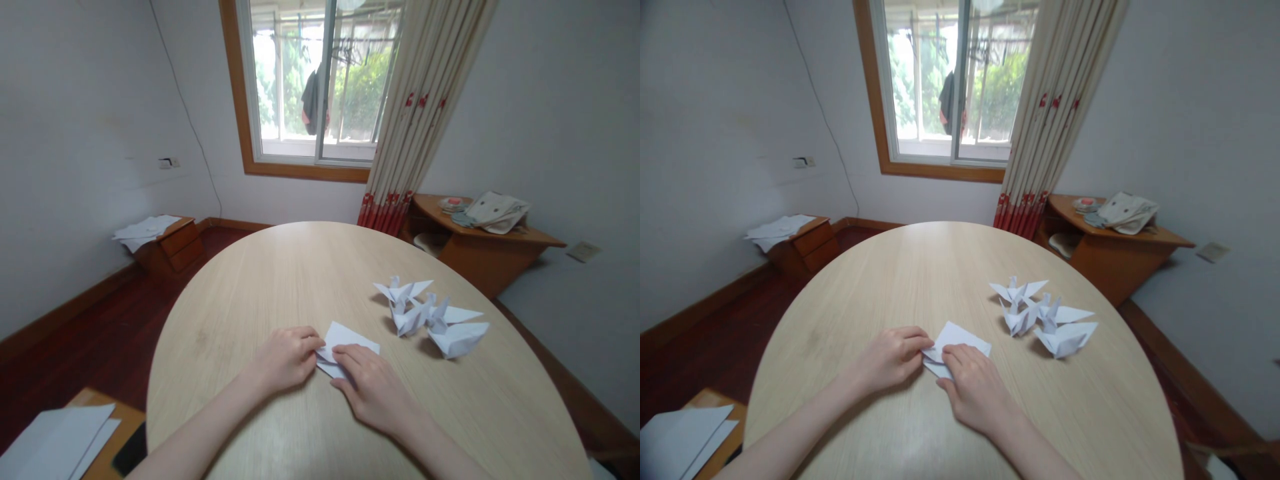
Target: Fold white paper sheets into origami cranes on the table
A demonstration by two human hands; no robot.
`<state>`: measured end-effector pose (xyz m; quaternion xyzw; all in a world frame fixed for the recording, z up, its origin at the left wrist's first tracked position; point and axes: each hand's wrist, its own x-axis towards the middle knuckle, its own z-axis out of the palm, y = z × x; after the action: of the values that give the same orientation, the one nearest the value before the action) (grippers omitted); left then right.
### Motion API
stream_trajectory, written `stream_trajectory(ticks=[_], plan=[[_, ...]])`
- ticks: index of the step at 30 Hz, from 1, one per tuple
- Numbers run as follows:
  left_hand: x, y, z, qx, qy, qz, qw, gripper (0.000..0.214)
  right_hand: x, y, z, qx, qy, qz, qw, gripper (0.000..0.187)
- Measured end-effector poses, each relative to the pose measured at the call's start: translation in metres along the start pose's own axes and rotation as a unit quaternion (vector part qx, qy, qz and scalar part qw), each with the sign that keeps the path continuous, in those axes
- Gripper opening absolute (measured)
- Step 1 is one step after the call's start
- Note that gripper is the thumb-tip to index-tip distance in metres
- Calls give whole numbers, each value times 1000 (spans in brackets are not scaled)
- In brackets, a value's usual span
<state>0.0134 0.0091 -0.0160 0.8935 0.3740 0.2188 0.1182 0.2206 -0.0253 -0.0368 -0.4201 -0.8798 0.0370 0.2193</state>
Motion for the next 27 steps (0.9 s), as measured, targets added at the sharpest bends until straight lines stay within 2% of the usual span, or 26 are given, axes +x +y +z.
stream_trajectory(ticks=[4, 13, 19, 23, 25, 27], plan=[[-1, 2, -1, -20, 12, 4, 1000, 28, 1, -2, -4, 14, 5, -5, 1000, 23], [-2, 14, -8, -155, 57, -31, 986, 21, 3, 7, -8, 39, 31, -11, 999, 23], [-4, 8, -7, -263, 101, -36, 959, 46, 5, 9, -10, 32, 65, -26, 997, 26], [-5, 3, -2, -326, 165, -29, 930, 57, 5, 11, -12, 43, 96, -25, 994, 26], [-4, 2, 1, -335, 193, -30, 922, 59, 5, 13, -13, 55, 113, -19, 992, 26], [-3, 1, 4, -307, 201, -32, 930, 58, 5, 15, -14, 78, 131, -8, 988, 26]])
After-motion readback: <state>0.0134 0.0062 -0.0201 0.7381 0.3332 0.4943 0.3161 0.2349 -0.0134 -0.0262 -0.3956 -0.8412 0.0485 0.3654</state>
